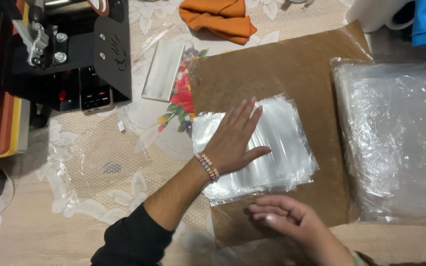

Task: Separating and arranging thin plastic bags on a work surface for packaging or processing.

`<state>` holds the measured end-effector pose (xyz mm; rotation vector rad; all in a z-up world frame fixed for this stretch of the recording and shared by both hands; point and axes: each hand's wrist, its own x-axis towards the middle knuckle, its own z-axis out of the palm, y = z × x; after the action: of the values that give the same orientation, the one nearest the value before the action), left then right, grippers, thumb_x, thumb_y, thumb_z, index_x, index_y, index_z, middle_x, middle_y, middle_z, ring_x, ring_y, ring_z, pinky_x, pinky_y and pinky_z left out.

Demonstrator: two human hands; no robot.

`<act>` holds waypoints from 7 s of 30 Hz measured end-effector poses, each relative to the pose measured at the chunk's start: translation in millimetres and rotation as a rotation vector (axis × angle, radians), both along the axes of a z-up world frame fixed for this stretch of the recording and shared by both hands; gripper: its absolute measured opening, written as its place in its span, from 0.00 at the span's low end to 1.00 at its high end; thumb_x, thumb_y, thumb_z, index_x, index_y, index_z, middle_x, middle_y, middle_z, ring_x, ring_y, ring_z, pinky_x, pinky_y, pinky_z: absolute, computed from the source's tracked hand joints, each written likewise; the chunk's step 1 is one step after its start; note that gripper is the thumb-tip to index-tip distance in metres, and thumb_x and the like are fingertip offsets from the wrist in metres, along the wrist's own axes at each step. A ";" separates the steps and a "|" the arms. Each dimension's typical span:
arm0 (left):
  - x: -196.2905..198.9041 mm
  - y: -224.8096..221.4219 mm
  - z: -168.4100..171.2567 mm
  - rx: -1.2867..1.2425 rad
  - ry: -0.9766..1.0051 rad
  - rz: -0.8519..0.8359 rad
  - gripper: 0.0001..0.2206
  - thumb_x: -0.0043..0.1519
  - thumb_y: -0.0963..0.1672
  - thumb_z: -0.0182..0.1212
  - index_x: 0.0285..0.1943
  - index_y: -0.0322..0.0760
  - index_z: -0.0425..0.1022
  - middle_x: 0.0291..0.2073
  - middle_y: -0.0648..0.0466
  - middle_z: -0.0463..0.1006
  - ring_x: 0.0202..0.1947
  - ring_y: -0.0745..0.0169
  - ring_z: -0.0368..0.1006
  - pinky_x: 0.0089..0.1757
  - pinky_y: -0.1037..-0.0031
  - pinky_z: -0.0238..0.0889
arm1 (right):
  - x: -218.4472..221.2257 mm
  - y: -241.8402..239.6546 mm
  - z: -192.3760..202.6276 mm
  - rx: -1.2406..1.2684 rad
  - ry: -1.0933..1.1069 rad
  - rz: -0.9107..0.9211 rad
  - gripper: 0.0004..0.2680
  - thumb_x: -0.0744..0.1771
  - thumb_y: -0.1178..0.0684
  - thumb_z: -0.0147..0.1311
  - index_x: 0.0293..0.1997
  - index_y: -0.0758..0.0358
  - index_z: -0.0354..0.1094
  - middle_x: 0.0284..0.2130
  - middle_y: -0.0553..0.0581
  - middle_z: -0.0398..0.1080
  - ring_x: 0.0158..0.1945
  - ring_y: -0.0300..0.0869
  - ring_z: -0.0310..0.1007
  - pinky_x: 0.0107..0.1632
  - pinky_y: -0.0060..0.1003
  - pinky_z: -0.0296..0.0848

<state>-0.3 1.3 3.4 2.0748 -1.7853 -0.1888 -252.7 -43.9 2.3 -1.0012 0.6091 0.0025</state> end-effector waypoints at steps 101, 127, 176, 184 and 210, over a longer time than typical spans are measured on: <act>-33.5 106.3 71.9 -0.111 1.726 0.910 0.42 0.54 0.47 0.57 0.79 0.54 0.38 0.76 0.55 0.52 0.71 0.60 0.57 0.58 0.62 0.61 | 109.9 -31.5 52.2 -0.102 0.170 0.018 0.13 0.66 0.54 0.52 0.55 0.69 0.70 0.42 0.63 0.76 0.41 0.48 0.75 0.45 0.39 0.74; -20.0 62.7 17.5 -0.492 0.991 0.173 0.37 0.47 0.56 0.72 0.61 0.38 0.63 0.46 0.55 0.70 0.44 0.66 0.69 0.47 0.74 0.64 | 80.3 -35.9 8.3 -0.868 -0.252 -0.058 0.19 0.58 0.48 0.69 0.51 0.59 0.73 0.45 0.53 0.79 0.47 0.40 0.80 0.52 0.34 0.76; -23.3 57.8 15.3 -0.434 0.862 0.057 0.12 0.54 0.42 0.72 0.45 0.36 0.77 0.39 0.53 0.81 0.40 0.63 0.77 0.43 0.73 0.69 | 72.4 -113.8 111.9 -1.997 -0.236 1.143 0.10 0.62 0.63 0.51 0.42 0.53 0.61 0.32 0.50 0.66 0.17 0.44 0.74 0.25 0.46 0.78; -31.3 56.1 20.4 -0.293 0.916 0.085 0.21 0.52 0.39 0.70 0.56 0.35 0.75 0.48 0.51 0.82 0.48 0.63 0.78 0.51 0.75 0.70 | 72.0 -109.6 114.3 -1.983 -0.304 1.057 0.09 0.62 0.62 0.52 0.42 0.53 0.63 0.45 0.56 0.67 0.23 0.44 0.78 0.28 0.44 0.82; -33.3 35.9 35.2 -0.253 1.604 0.591 0.27 0.53 0.42 0.75 0.60 0.26 0.73 0.45 0.43 0.81 0.46 0.58 0.76 0.46 0.63 0.74 | 106.0 -44.1 61.4 -0.415 0.052 -0.067 0.18 0.62 0.53 0.66 0.55 0.68 0.68 0.31 0.61 0.74 0.33 0.45 0.74 0.36 0.40 0.75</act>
<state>-33.6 37.2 38.6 1.2974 -0.2008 -0.9994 -146.7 -88.0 63.8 -1.3847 0.7070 -0.1631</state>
